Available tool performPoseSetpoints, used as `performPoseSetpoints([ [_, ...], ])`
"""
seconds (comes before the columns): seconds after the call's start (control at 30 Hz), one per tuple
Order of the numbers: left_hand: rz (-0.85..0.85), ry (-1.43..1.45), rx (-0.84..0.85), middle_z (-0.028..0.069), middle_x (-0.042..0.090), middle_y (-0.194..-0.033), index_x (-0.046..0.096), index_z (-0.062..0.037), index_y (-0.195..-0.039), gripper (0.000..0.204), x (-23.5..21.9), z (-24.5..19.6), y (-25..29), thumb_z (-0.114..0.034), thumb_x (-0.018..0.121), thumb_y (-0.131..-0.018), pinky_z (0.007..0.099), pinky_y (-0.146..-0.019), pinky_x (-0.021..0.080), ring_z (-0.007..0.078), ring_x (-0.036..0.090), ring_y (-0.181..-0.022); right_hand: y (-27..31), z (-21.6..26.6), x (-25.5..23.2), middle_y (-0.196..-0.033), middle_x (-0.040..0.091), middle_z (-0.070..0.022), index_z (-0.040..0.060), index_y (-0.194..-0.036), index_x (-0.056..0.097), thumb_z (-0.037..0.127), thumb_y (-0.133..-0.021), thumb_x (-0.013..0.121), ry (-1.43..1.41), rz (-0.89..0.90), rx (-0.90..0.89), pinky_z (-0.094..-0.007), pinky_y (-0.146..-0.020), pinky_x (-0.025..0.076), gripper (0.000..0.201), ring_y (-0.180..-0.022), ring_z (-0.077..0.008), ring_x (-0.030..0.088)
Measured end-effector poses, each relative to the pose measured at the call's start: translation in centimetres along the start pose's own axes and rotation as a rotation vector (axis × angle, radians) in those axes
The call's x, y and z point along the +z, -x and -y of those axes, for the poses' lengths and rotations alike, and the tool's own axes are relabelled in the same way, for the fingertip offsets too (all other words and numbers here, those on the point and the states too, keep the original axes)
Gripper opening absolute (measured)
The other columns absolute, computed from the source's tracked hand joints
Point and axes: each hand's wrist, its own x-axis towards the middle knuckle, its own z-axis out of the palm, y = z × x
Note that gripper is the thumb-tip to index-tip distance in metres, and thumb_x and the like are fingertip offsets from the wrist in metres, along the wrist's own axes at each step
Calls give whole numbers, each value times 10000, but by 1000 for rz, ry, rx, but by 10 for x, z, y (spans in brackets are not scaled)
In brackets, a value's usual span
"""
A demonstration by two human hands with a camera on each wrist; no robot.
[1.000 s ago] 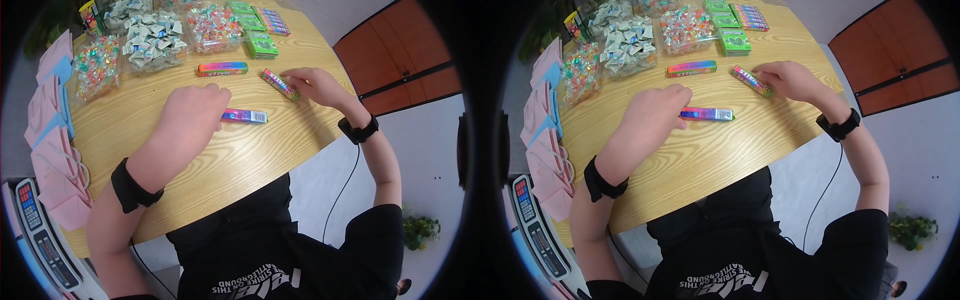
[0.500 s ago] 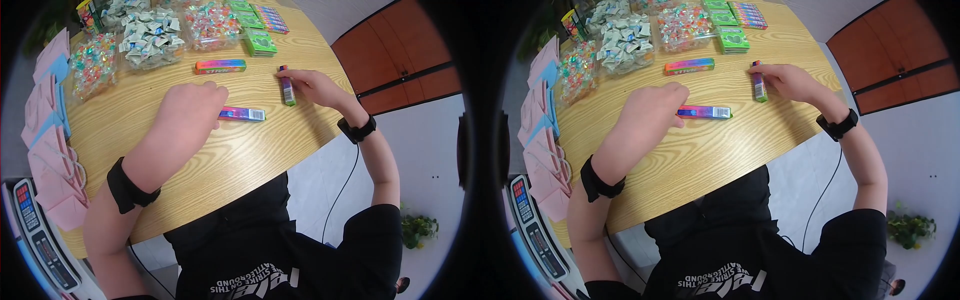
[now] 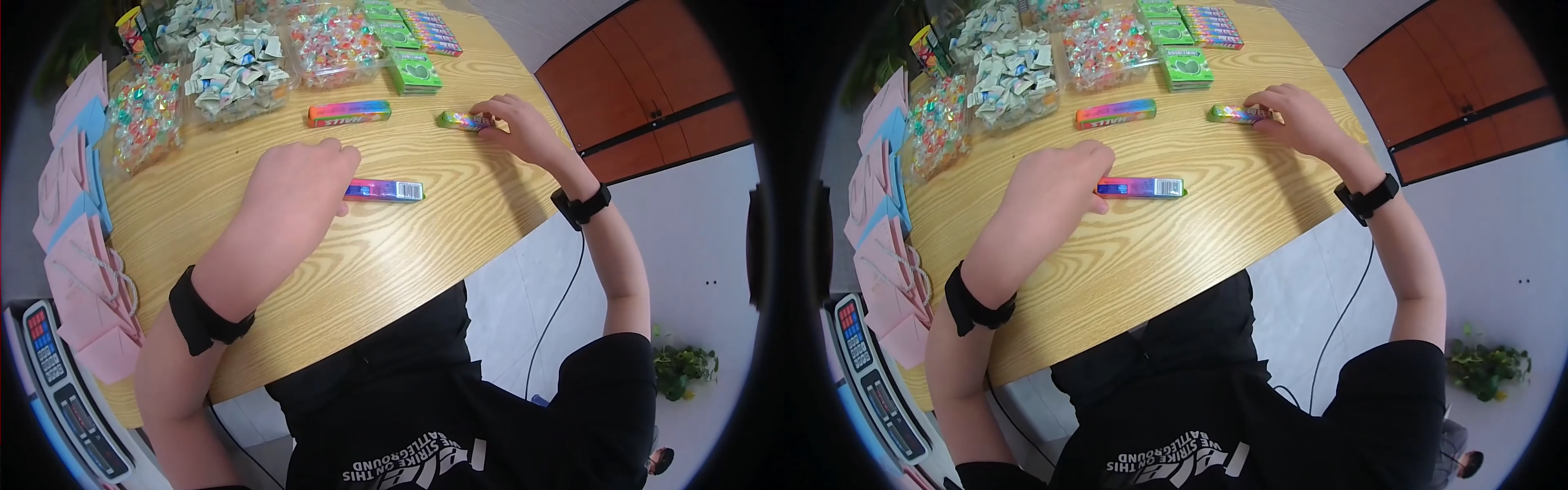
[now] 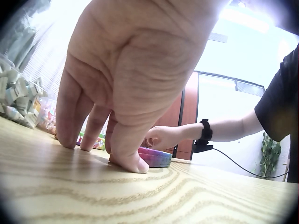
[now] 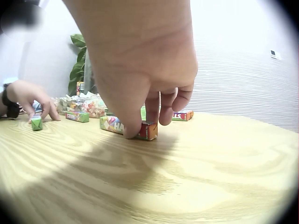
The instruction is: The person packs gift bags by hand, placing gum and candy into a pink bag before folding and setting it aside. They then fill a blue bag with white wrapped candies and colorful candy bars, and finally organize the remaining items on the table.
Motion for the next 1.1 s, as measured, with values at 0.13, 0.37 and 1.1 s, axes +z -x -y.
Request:
performPoseSetpoints([
  [0.13,0,-4,7,120,599,-904,509,-42,-883,312,0,0,-1,-176,750,-736,444,-690,483,353,620,-842,-8,-33,10,-974,663,-75,82,-1103,690,195,-852,712,-21,-83,94,-372,-839,486,276,-957,-261,605],
  [0.37,-19,17,7,115,599,-909,504,-40,-885,321,1,1,0,-170,754,-733,442,-685,485,348,622,-836,-51,-62,26,-1006,676,-30,167,-1080,735,260,-857,696,102,-277,222,-370,-846,502,245,-1000,-247,612],
  [1.1,-14,2,18,114,596,-905,514,-39,-887,315,0,1,0,-188,747,-736,431,-679,494,340,626,-821,-110,-46,32,-979,677,-34,156,-961,745,246,-802,722,156,-393,287,-406,-803,520,184,-988,-264,615],
])
